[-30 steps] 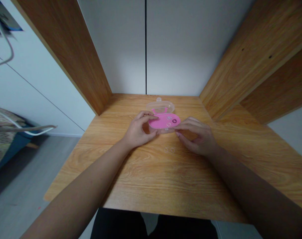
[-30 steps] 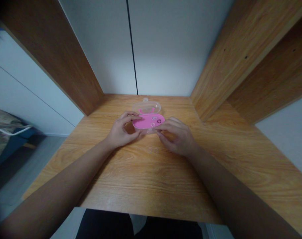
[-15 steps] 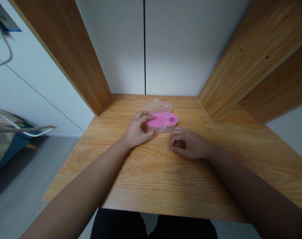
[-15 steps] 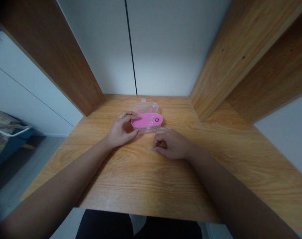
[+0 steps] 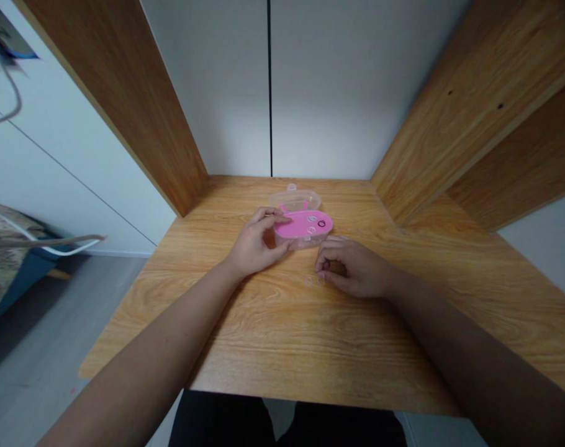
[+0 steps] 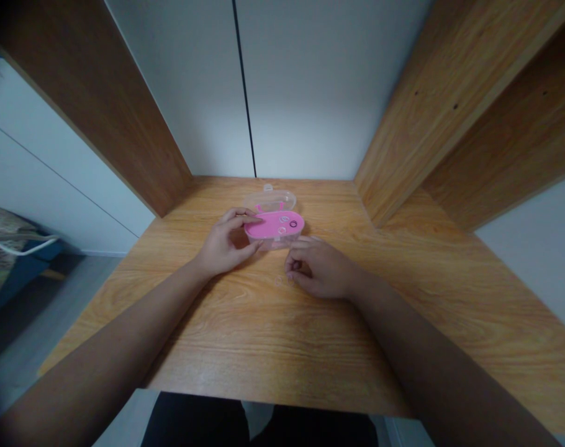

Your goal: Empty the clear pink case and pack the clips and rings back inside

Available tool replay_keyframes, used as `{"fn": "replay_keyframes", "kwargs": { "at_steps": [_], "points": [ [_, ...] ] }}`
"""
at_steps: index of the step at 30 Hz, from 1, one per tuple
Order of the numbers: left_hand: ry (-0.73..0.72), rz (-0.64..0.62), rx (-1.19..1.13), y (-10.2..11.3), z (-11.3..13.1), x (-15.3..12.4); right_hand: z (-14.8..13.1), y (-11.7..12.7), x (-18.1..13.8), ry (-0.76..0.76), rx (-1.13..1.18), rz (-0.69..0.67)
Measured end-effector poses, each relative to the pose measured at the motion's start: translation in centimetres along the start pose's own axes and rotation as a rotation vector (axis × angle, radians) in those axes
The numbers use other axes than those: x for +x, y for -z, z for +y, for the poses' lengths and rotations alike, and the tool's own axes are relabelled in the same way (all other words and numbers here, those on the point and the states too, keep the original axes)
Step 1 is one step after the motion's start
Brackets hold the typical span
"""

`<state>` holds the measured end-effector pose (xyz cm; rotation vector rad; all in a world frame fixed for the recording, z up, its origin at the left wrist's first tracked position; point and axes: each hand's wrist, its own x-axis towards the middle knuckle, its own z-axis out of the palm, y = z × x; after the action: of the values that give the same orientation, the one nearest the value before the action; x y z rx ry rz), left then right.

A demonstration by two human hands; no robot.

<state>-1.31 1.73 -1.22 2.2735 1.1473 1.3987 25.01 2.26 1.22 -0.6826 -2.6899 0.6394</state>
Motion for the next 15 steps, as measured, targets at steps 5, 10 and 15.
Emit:
{"fn": "replay_keyframes", "kwargs": {
  "at_steps": [5,10,15],
  "points": [
    [-0.004,0.0,0.006,0.04,0.05,0.02,0.11,-0.16,0.05,-0.009,-0.006,-0.005],
    [-0.006,0.001,-0.002,0.01,-0.04,-0.07,-0.11,-0.26,0.2,-0.034,-0.012,-0.016],
    [-0.003,-0.003,0.001,-0.04,-0.17,-0.06,-0.42,-0.23,0.3,-0.062,0.01,-0.006]
  ]
}}
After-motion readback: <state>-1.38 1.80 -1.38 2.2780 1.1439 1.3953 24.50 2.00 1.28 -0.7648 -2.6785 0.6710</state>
